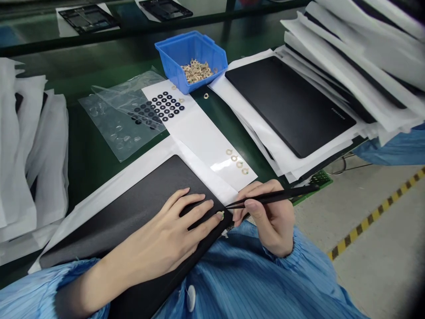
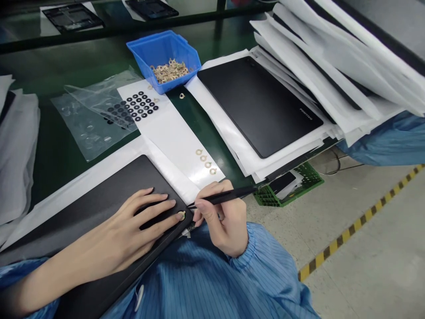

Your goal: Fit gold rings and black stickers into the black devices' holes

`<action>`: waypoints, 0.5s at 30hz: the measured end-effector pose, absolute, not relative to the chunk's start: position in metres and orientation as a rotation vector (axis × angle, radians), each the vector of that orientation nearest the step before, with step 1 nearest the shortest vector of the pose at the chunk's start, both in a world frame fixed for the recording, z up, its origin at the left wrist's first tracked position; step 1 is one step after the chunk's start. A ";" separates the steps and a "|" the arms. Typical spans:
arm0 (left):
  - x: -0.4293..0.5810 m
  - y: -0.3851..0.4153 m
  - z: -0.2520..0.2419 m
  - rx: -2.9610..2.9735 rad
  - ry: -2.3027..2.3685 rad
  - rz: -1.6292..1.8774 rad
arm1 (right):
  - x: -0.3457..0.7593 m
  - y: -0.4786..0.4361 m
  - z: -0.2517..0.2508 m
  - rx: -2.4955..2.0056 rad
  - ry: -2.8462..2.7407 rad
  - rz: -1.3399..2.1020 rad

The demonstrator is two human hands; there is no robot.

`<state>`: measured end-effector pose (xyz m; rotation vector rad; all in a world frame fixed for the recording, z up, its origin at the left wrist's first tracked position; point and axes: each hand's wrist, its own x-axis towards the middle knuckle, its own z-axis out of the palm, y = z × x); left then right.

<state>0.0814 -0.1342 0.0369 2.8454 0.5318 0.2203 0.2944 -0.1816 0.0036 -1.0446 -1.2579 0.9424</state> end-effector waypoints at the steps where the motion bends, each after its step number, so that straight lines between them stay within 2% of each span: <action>1: 0.083 -0.135 0.037 2.845 0.552 0.220 | 0.294 -0.182 0.003 -1.036 -1.244 0.954; 15: 0.086 -0.146 0.035 2.852 0.647 0.294 | 0.298 -0.184 0.000 -1.019 -1.344 0.943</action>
